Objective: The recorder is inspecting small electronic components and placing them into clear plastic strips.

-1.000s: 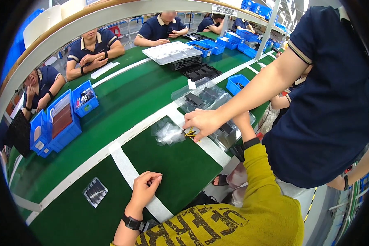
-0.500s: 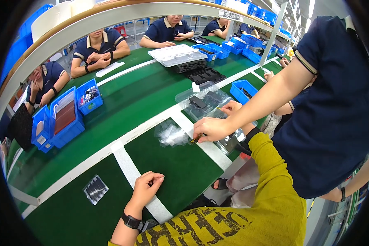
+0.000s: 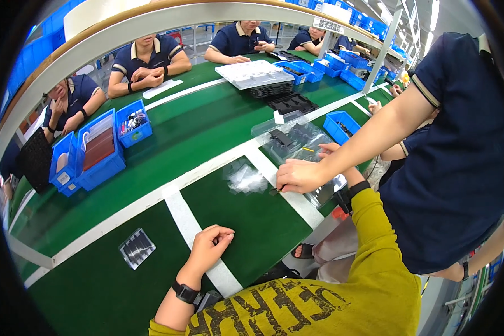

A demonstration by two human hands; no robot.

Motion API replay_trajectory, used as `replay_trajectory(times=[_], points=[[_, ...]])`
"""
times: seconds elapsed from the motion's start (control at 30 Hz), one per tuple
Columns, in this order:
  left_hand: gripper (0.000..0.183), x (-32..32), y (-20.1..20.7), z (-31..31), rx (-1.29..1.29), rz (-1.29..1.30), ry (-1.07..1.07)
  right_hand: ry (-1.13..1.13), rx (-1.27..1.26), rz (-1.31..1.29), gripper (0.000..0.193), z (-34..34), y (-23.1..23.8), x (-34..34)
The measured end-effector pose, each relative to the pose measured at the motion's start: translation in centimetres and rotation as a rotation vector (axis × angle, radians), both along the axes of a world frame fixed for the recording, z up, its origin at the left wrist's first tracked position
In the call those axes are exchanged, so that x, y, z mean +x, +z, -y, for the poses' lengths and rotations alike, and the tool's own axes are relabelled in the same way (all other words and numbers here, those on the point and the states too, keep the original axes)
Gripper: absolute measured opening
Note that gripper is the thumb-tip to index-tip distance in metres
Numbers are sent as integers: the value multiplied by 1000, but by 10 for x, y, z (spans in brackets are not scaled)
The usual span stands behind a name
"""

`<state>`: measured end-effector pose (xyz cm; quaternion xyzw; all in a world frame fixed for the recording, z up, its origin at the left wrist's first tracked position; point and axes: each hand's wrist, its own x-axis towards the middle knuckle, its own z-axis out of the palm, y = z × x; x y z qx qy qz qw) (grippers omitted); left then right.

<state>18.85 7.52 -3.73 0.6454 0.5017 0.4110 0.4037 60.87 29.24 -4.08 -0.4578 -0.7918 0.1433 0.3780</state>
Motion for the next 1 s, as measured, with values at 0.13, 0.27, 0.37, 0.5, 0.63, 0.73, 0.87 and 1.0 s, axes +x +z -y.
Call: replay_trajectory(times=[0.13,0.27,0.37,0.5,0.63,0.73,0.87,1.0], points=[[11,-1,1,1,4,30,15,-205,168,-50,24,40,5,11],[11,0,-1,-4,-6,91,20,-611,-119,-178,20,111,23,5],[11,-2,-6,-2,-6,124,74,-728,39,-399,14,153,28,-30],[10,-5,-9,-4,-50,229,98,-488,266,-586,9,190,68,-110],[10,-17,1,1,39,218,162,-66,370,-475,7,182,102,-183],[10,-36,3,0,114,324,296,192,-25,-507,6,168,90,-246],[10,-90,26,14,282,84,563,536,-323,-338,11,155,57,-313],[15,-160,12,45,307,181,842,607,-441,-308,14,149,28,-340]])
